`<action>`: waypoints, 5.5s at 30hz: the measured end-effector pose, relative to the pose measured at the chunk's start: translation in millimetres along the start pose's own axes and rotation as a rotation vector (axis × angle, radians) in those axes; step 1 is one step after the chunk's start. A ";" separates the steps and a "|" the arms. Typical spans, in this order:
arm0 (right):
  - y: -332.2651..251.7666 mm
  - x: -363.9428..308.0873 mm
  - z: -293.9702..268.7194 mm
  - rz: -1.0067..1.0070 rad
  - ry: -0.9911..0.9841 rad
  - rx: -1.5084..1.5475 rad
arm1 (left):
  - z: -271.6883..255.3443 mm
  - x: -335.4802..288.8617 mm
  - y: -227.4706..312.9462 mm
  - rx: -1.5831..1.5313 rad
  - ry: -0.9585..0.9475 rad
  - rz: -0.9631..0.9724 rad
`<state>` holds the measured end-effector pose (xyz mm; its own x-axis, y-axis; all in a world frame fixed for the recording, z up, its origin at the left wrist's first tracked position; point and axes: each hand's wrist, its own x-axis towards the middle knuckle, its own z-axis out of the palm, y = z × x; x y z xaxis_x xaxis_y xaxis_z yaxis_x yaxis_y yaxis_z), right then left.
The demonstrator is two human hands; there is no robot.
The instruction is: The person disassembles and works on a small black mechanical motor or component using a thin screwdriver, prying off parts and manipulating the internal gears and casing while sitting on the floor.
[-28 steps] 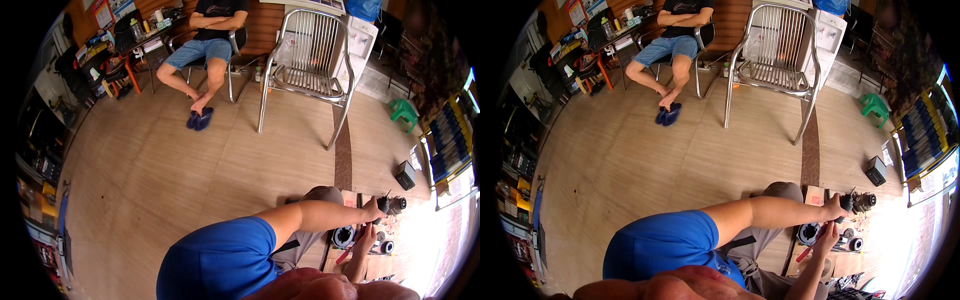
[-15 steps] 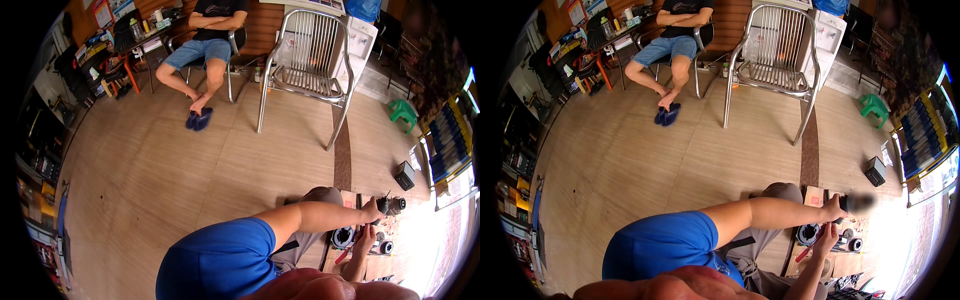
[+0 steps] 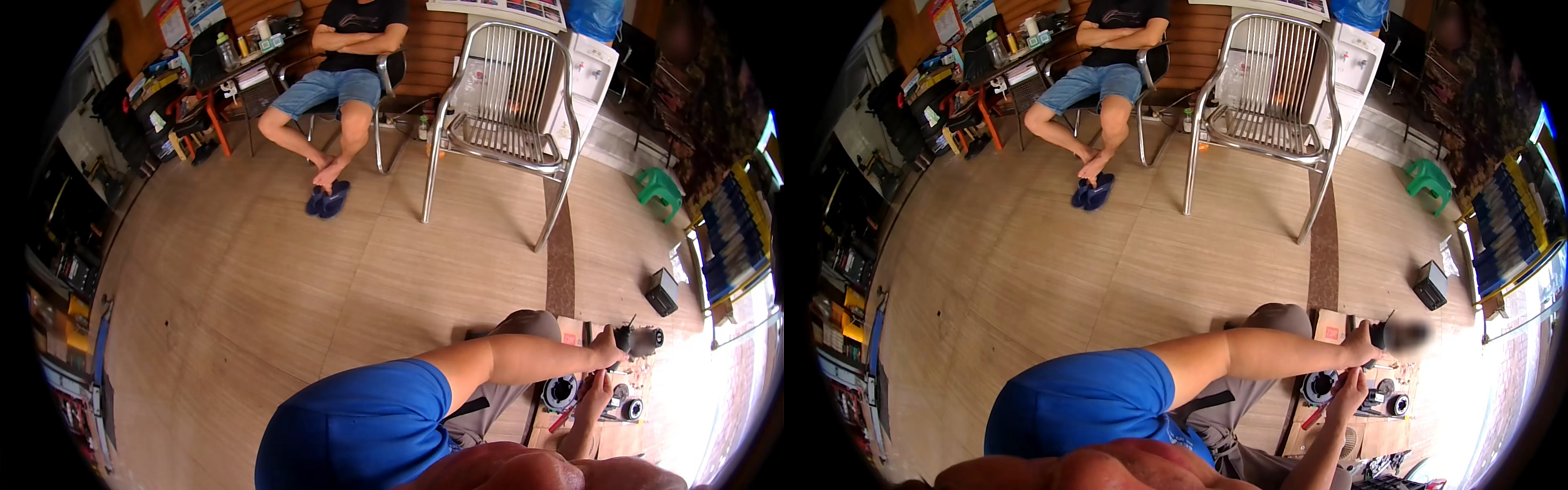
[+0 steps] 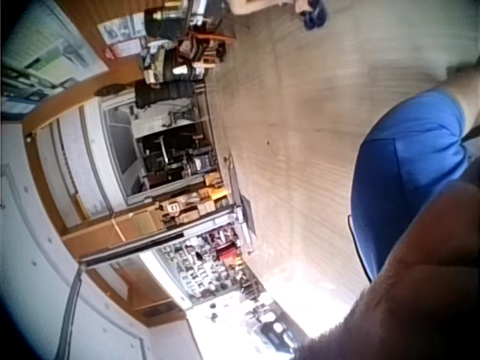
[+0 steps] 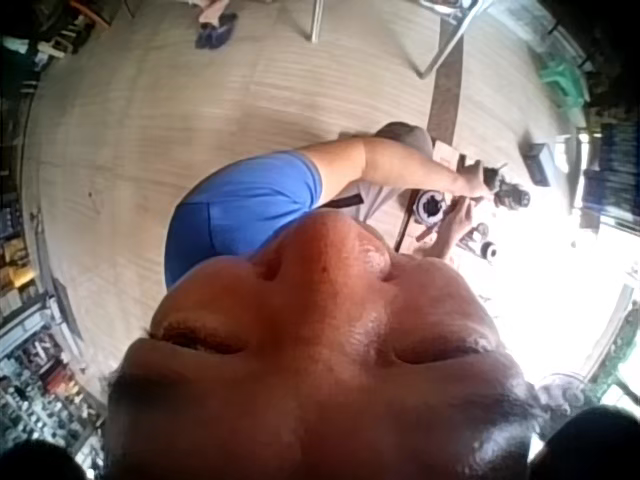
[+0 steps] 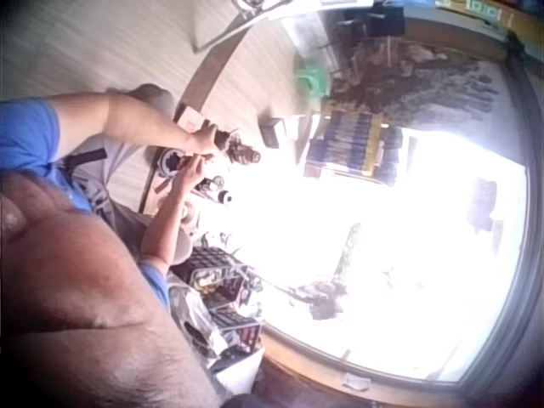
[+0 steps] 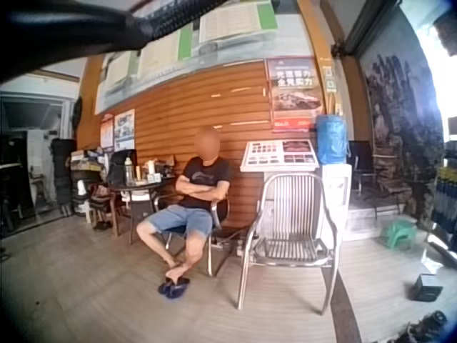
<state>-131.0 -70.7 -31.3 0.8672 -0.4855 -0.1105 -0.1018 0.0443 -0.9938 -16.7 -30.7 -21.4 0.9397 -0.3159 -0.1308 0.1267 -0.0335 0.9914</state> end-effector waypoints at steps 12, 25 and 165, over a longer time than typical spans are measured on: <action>17.1 8.4 -6.8 -0.078 -0.055 -0.032 | -2.6 -1.9 2.6 -0.021 -0.013 -0.033; 23.1 14.8 -13.7 -0.198 0.071 -0.197 | -3.5 -4.6 5.7 0.011 -0.006 -0.033; -6.5 8.9 -45.8 -0.184 0.205 -0.496 | 40.6 -17.8 15.8 -0.078 0.093 -0.163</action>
<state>-145.0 -115.3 -25.3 0.7850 -0.6083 0.1173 -0.2182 -0.4486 -0.8667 -44.3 -64.1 -3.0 0.9295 -0.2232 -0.2938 0.3008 -0.0025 0.9537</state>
